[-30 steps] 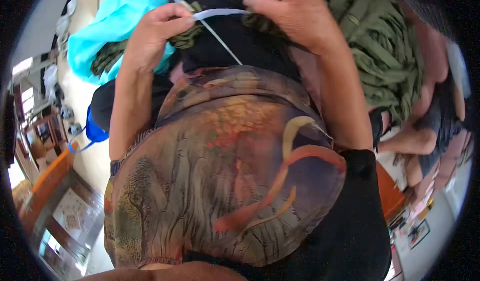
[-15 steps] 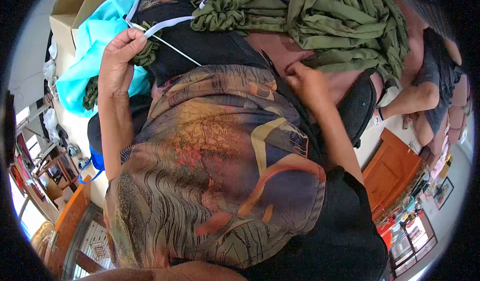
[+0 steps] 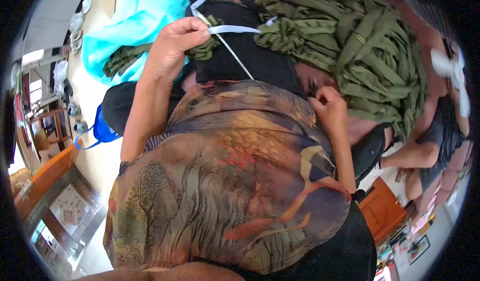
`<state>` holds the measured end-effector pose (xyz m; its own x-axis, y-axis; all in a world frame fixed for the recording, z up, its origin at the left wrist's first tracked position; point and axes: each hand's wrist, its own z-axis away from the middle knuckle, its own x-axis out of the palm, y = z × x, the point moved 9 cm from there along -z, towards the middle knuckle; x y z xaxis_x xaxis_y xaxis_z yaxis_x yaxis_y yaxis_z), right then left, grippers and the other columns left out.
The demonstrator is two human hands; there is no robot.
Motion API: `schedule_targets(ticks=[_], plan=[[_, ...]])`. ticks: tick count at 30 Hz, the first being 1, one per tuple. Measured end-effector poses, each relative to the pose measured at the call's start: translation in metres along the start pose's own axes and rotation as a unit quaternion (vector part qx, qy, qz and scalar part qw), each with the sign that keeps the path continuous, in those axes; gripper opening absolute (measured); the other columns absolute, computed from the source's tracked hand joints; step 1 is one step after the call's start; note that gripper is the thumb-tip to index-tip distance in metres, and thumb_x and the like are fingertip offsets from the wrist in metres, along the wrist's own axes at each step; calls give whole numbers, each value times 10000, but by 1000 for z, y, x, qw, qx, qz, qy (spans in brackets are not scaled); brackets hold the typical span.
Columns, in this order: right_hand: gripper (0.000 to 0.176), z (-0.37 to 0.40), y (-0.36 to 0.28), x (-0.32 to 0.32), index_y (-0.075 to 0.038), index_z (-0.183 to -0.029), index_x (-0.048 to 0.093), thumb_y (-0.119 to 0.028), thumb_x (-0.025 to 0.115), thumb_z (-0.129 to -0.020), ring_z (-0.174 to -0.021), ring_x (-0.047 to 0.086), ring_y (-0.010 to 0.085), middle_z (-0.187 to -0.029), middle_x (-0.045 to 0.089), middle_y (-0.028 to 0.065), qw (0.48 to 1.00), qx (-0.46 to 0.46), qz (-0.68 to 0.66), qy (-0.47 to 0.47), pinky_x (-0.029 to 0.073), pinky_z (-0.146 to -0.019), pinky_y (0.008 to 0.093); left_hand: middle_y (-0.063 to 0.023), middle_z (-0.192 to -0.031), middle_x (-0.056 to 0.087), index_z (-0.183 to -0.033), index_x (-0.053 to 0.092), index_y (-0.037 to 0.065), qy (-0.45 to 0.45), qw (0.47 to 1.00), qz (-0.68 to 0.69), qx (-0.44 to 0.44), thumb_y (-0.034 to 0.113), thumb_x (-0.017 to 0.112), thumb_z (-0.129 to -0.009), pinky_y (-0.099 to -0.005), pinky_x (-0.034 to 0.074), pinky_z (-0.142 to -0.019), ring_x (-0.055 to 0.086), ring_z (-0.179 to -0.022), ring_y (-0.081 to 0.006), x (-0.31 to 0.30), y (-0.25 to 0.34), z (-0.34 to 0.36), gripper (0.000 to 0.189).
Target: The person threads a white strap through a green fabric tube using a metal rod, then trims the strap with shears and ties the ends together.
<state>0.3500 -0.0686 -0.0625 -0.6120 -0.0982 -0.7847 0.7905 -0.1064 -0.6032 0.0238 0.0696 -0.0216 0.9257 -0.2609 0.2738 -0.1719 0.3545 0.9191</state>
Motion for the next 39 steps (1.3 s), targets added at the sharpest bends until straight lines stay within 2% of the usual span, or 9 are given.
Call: schedule_targets(ticks=[1,4,7,11,15,24,30,33,39], plan=[[150,-5,-12,-7,-26,-768,494,23,635,-782,-663,608,167,-783,648,106,1000,-12,-11,3,484,-629,282,15,-820,652,-885,671,37,0,1000,3,3,52,720,-819,-207,445,-722,578,-745,-65,-2,1,1,83],[157,-18,-43,-4,-28,-795,466,25,607,-842,-744,624,129,-887,677,116,938,51,-342,-26,491,-659,257,6,-822,655,-885,671,27,0,1000,0,11,38,717,-820,-202,465,-722,591,-747,-69,-10,-1,3,81],[173,-38,-102,2,-37,-836,441,8,605,-873,-756,641,143,-920,678,141,897,61,-421,-118,486,-602,229,3,-822,657,-883,672,23,7,1000,5,5,29,715,-820,-197,477,-723,596,-748,-69,-10,-3,3,76],[186,-65,-158,22,-28,-913,465,-11,646,-875,-757,659,145,-917,677,161,872,44,-436,-215,442,-474,197,0,-818,658,-873,669,24,18,1000,18,8,26,715,-820,-199,484,-716,598,-735,-68,-10,-4,5,70],[266,-74,-189,39,26,-1099,538,-17,664,-869,-747,670,159,-922,683,166,830,58,-479,-279,464,-483,198,3,-813,657,-866,667,25,33,998,37,24,31,711,-829,-205,479,-711,590,-734,-64,-5,3,5,58],[284,-82,-195,47,50,-1067,584,-91,714,-858,-721,676,156,-884,691,149,815,67,-503,-279,482,-475,202,-4,-844,650,-894,660,21,86,985,104,104,29,707,-839,-211,463,-735,584,-786,-68,6,31,-6,72],[279,-80,-192,52,56,-1063,590,-97,710,-863,-718,677,158,-885,692,148,819,71,-482,-304,482,-472,203,25,-765,621,-832,677,35,94,991,19,89,57,713,-817,-202,430,-633,527,-703,-42,4,28,6,45],[261,-75,-191,61,59,-1061,591,-80,699,-868,-718,678,158,-885,691,145,814,81,-473,-327,482,-472,203,20,-806,630,-871,664,28,93,995,4,42,47,699,-844,-206,449,-716,550,-750,-57,-2,18,16,49],[243,-71,-187,71,58,-1059,591,-64,688,-874,-712,681,158,-873,688,135,809,100,-459,-354,481,-473,199,20,-809,637,-866,668,30,109,993,8,40,41,696,-841,-203,446,-713,550,-750,-55,-14,5,22,39]])
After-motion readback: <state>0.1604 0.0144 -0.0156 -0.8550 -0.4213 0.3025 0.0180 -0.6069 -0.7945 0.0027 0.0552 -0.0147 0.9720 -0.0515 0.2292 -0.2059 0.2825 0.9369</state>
